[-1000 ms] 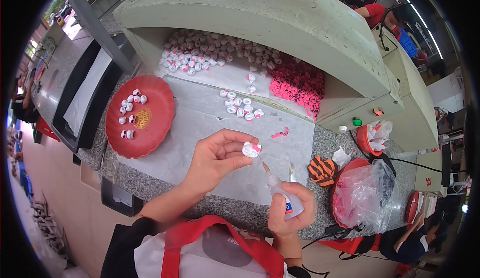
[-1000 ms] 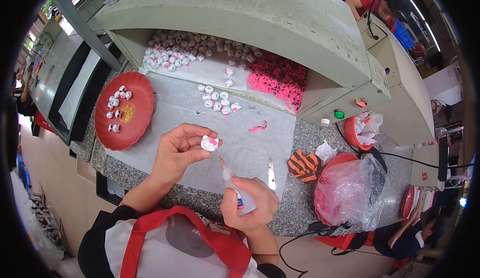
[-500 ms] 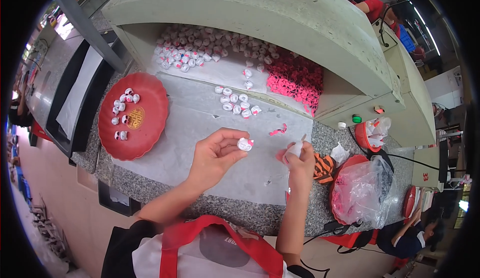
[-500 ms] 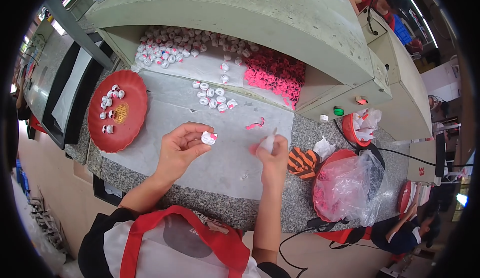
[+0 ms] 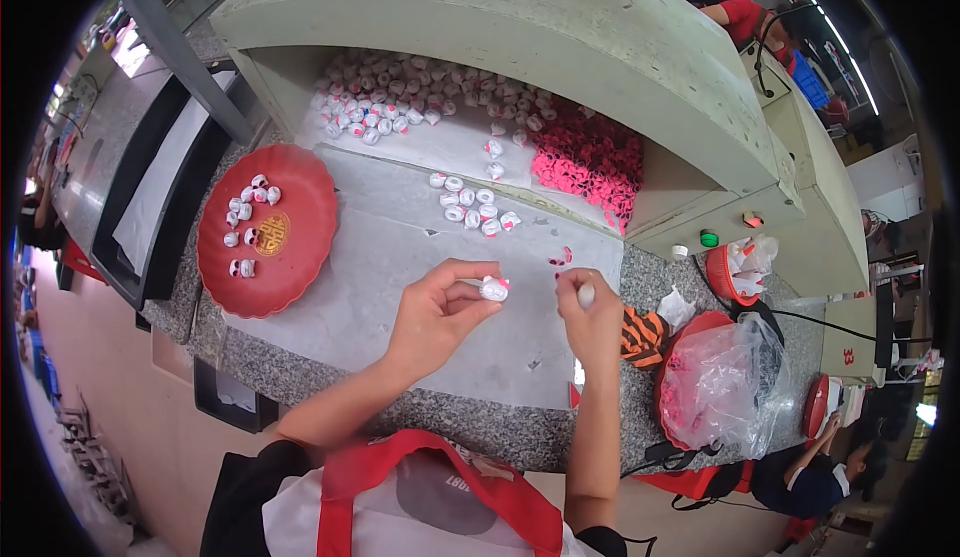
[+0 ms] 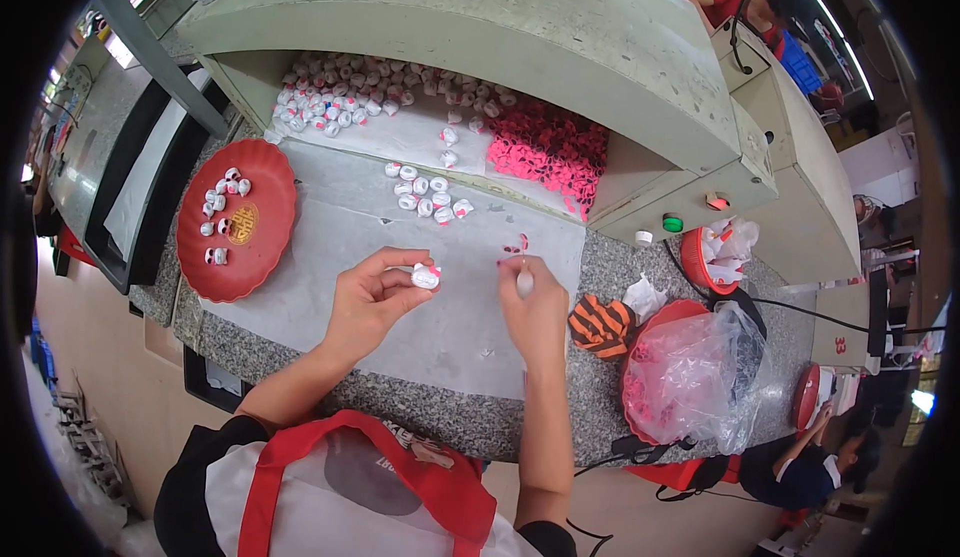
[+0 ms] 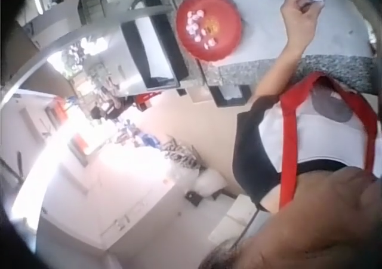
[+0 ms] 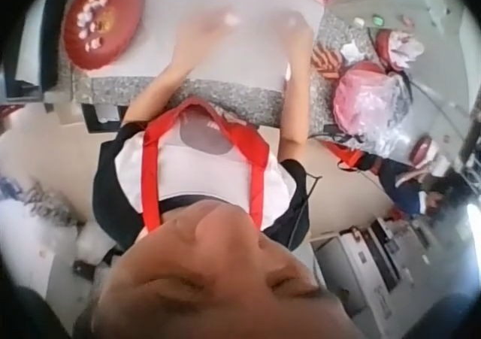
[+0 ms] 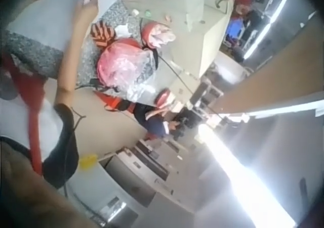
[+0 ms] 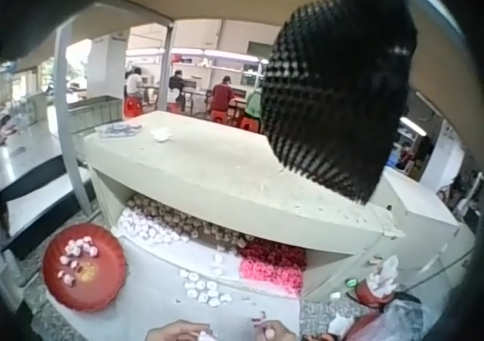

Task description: Applying glue to small toy components and assembling them.

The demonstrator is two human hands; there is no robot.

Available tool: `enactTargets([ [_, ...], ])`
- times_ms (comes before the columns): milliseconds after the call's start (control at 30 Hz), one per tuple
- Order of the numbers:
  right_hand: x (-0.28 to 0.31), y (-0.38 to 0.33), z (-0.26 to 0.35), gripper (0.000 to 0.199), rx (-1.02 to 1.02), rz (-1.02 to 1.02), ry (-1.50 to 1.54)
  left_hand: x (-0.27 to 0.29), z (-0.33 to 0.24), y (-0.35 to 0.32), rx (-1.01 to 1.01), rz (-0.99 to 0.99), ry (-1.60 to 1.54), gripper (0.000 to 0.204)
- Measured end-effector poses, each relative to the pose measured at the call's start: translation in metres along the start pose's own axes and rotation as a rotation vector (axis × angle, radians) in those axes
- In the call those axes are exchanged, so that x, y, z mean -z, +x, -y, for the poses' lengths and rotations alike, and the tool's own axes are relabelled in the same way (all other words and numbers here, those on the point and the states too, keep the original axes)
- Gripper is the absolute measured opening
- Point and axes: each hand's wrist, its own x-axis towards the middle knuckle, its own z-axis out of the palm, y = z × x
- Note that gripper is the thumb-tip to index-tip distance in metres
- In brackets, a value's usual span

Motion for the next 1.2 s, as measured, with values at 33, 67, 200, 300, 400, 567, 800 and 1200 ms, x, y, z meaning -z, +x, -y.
enactTargets([
  [33,0.006,-0.016,0.025,0.014,-0.001,0.087,0.276,0.000,0.003,-0.002,0.005,-0.009,0.002,0.033],
  [67,0.009,-0.027,0.044,0.012,-0.002,0.166,0.551,0.000,0.004,-0.003,-0.072,-0.034,0.029,0.033],
  [200,0.014,-0.041,0.065,0.012,0.237,0.191,0.502,-0.008,0.001,-0.004,-0.233,-0.049,0.052,0.031],
  [300,0.015,-0.044,0.067,0.015,0.078,0.204,0.547,-0.009,-0.003,-0.007,-0.352,-0.009,0.190,0.032],
  [400,0.016,-0.043,0.063,0.018,0.063,0.187,0.552,-0.006,-0.006,-0.008,-0.350,0.088,0.248,0.033],
  [567,0.015,-0.042,0.065,0.023,0.030,0.138,0.541,-0.005,-0.018,-0.010,-0.193,0.150,0.081,0.033],
  [800,0.010,-0.045,0.068,0.022,0.048,0.107,0.543,-0.005,-0.014,-0.007,-0.220,0.135,-0.050,0.025],
  [1200,0.005,-0.042,0.071,0.012,0.135,0.090,0.508,-0.004,-0.006,-0.007,-0.261,0.068,-0.053,0.023],
])
